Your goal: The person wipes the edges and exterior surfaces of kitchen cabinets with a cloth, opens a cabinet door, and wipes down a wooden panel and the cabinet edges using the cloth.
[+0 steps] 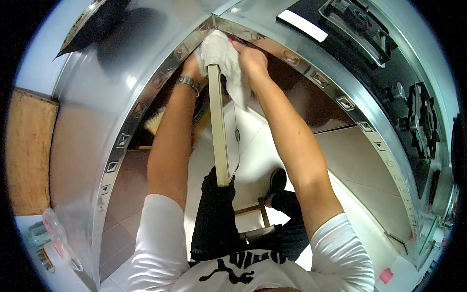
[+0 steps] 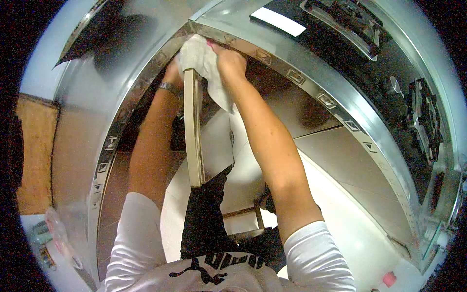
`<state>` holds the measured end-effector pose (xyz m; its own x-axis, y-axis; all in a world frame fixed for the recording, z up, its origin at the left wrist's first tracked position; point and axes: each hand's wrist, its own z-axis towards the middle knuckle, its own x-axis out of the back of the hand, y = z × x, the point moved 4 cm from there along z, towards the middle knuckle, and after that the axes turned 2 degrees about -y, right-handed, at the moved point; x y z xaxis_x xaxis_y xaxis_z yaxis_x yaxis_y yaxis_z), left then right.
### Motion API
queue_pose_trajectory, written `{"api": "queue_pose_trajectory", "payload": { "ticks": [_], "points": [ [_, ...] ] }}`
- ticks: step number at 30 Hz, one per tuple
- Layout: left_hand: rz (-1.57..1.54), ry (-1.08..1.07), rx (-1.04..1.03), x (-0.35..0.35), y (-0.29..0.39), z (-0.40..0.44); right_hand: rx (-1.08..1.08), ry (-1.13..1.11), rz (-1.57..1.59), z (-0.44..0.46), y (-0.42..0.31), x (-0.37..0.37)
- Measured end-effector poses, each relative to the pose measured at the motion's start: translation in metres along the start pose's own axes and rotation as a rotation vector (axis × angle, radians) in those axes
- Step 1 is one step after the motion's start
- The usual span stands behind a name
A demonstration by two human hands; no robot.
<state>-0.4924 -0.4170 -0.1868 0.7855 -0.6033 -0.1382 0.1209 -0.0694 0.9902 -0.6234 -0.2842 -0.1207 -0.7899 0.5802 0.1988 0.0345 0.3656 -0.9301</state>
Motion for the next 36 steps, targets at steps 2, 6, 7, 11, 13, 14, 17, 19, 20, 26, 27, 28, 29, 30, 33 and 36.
{"api": "queue_pose_trajectory", "payload": {
  "ticks": [2, 6, 7, 11, 13, 14, 17, 19, 20, 26, 27, 28, 29, 30, 33, 36],
  "points": [
    [-0.383, 0.031, 0.245, -0.02, 0.022, -0.03, 0.084, -0.031, 0.051, 0.015, 0.036, 0.007],
    [-0.4, 0.135, 0.295, -0.03, 0.039, -0.042, 0.115, -0.053, 0.313, 0.023, 0.07, -0.005],
    [-0.401, 0.134, 0.297, -0.022, 0.025, -0.031, 0.144, -0.027, 0.349, 0.011, 0.056, -0.004],
    [-0.309, 0.233, 0.051, 0.016, -0.04, -0.024, 0.338, -0.044, 0.048, -0.005, 0.009, -0.004],
    [-0.253, 0.303, 0.012, 0.013, -0.034, -0.037, 0.312, -0.114, 0.09, -0.011, 0.006, -0.006],
    [-0.166, 0.345, 0.074, 0.006, -0.023, -0.05, 0.295, -0.137, 0.055, -0.012, 0.008, -0.004],
    [-0.152, 0.37, 0.149, -0.007, 0.004, -0.067, 0.298, -0.178, 0.064, -0.02, 0.036, 0.008],
    [-0.227, 0.348, 0.155, -0.015, 0.021, -0.073, 0.181, -0.284, 0.275, -0.03, 0.057, 0.017],
    [-0.316, 0.245, 0.1, -0.022, 0.033, -0.076, 0.183, -0.284, 0.274, -0.029, 0.059, 0.022],
    [-0.25, 0.25, 0.039, -0.014, 0.025, -0.05, 0.19, 0.018, 0.034, -0.007, 0.033, 0.022],
    [-0.125, 0.261, 0.004, -0.007, 0.021, -0.037, 0.195, 0.018, 0.036, 0.003, 0.028, 0.015],
    [0.002, 0.279, -0.028, -0.001, 0.018, -0.025, 0.141, 0.041, 0.002, 0.014, 0.025, 0.009],
    [0.127, 0.301, -0.058, 0.006, 0.015, -0.013, 0.085, 0.064, -0.033, 0.021, 0.027, 0.004],
    [0.318, 0.364, -0.005, 0.004, 0.018, -0.011, 0.03, 0.065, -0.048, 0.019, 0.026, 0.003],
    [0.4, 0.392, -0.212, -0.004, 0.026, -0.017, 0.033, -0.015, -0.02, 0.013, 0.027, 0.001],
    [-0.377, 0.275, 0.224, 0.003, -0.009, -0.029, 0.209, -0.075, 0.054, -0.001, 0.039, 0.008]
  ]
}}
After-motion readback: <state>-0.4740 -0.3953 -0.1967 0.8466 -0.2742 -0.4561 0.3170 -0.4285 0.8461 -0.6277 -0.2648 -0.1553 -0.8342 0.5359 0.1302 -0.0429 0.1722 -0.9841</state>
